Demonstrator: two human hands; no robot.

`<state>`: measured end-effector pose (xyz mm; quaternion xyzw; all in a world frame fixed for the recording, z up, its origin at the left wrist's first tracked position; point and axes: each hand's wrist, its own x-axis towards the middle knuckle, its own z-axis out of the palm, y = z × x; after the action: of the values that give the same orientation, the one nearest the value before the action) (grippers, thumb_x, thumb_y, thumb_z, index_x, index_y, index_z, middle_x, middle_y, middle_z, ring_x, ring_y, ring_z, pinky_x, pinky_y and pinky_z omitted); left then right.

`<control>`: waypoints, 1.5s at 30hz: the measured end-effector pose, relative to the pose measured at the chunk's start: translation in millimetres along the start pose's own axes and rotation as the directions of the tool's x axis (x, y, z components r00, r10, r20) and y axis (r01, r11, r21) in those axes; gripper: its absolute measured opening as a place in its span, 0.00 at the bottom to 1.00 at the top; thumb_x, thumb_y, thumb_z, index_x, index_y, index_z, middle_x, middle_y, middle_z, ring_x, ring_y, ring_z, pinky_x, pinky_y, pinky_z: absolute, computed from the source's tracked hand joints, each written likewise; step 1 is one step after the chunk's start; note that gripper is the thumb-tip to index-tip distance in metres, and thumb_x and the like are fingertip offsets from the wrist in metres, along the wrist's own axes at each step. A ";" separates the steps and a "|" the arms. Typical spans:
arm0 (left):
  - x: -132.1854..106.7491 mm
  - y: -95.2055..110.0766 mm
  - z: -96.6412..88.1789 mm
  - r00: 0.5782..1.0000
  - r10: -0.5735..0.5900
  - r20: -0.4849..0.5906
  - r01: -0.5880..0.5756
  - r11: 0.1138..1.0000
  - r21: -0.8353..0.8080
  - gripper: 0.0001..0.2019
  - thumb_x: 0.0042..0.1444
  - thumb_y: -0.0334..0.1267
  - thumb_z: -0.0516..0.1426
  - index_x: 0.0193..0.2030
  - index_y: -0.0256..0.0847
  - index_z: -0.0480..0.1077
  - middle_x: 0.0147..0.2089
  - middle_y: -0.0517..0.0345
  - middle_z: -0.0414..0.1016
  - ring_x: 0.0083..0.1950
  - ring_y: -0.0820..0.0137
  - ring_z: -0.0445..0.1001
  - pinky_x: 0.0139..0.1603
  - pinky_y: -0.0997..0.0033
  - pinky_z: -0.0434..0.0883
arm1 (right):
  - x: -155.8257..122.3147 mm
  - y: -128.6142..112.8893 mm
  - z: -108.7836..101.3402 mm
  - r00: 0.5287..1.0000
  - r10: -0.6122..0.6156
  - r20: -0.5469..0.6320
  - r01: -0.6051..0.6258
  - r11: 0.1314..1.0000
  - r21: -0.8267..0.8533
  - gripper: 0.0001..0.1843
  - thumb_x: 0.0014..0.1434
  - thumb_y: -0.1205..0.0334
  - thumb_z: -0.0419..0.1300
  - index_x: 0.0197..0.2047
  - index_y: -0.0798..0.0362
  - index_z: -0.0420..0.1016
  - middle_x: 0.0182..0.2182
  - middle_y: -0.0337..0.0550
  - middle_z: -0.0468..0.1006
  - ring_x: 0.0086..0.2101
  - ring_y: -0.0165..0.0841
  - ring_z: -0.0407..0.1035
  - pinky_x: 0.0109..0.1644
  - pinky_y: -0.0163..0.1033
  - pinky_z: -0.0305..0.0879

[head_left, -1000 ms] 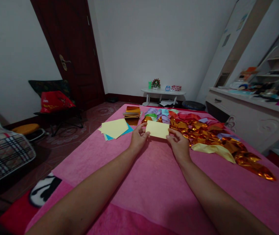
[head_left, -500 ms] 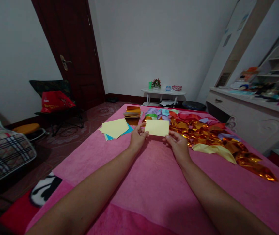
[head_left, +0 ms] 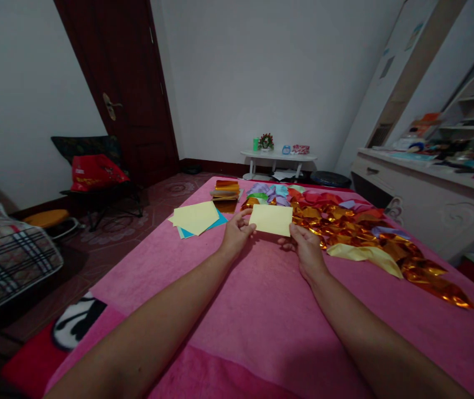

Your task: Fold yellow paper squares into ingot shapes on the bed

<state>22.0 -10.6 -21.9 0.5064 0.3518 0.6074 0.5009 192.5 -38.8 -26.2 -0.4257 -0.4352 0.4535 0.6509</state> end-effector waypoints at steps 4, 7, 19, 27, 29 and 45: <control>-0.3 -0.4 -0.2 0.999 0.006 0.036 -0.006 1.000 -0.001 0.24 0.46 0.29 0.60 0.52 0.33 0.65 0.24 0.64 0.68 0.22 0.80 0.66 0.23 0.80 0.63 | 0.6 0.1 -1.1 1.000 0.024 -0.006 -0.023 0.999 0.038 0.20 0.47 0.47 0.66 0.36 0.56 0.77 0.27 0.42 0.79 0.21 0.27 0.71 0.20 0.29 0.67; 0.6 -2.8 -1.1 0.999 0.007 0.050 -0.007 1.000 0.005 0.24 0.45 0.30 0.60 0.52 0.34 0.65 0.24 0.64 0.68 0.22 0.79 0.67 0.24 0.79 0.63 | 0.8 0.2 -1.9 0.999 0.046 -0.019 -0.045 0.998 0.048 0.21 0.49 0.46 0.64 0.38 0.56 0.76 0.28 0.43 0.80 0.20 0.28 0.71 0.20 0.30 0.68; -1.2 0.0 0.0 0.998 0.002 0.057 -0.002 1.000 -0.005 0.24 0.45 0.29 0.60 0.52 0.34 0.65 0.24 0.64 0.68 0.23 0.79 0.67 0.24 0.79 0.63 | 0.3 -0.5 -1.2 0.998 0.057 -0.018 -0.056 0.996 0.076 0.22 0.49 0.44 0.64 0.36 0.56 0.76 0.25 0.42 0.79 0.19 0.29 0.71 0.20 0.31 0.67; 0.3 -3.8 -1.3 0.997 0.004 0.077 -0.003 1.000 -0.005 0.25 0.46 0.30 0.60 0.53 0.34 0.65 0.24 0.65 0.68 0.23 0.79 0.67 0.25 0.79 0.64 | 1.0 -0.4 -0.8 0.997 0.072 -0.011 -0.071 0.993 0.092 0.22 0.48 0.44 0.64 0.35 0.56 0.76 0.23 0.40 0.77 0.19 0.29 0.70 0.19 0.31 0.66; 0.4 -3.9 -1.3 0.997 0.004 0.076 -0.003 1.000 -0.013 0.25 0.46 0.30 0.61 0.53 0.34 0.65 0.25 0.64 0.68 0.23 0.78 0.68 0.25 0.79 0.64 | 0.9 -0.6 -0.6 0.997 0.070 -0.007 -0.070 0.993 0.094 0.22 0.48 0.43 0.64 0.34 0.56 0.76 0.22 0.40 0.77 0.18 0.29 0.70 0.19 0.31 0.66; -1.5 -2.8 -0.1 0.992 -0.021 0.124 0.022 1.000 -0.007 0.26 0.45 0.31 0.61 0.54 0.33 0.64 0.25 0.64 0.68 0.23 0.79 0.66 0.25 0.79 0.63 | 2.1 1.6 -2.3 0.994 0.107 0.006 -0.108 0.992 0.061 0.19 0.47 0.49 0.66 0.34 0.56 0.76 0.22 0.40 0.78 0.19 0.29 0.70 0.20 0.30 0.65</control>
<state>22.6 -11.3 -24.9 0.5372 0.3231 0.5708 0.5303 194.8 -36.8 -27.9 -0.4277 -0.3983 0.5016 0.6379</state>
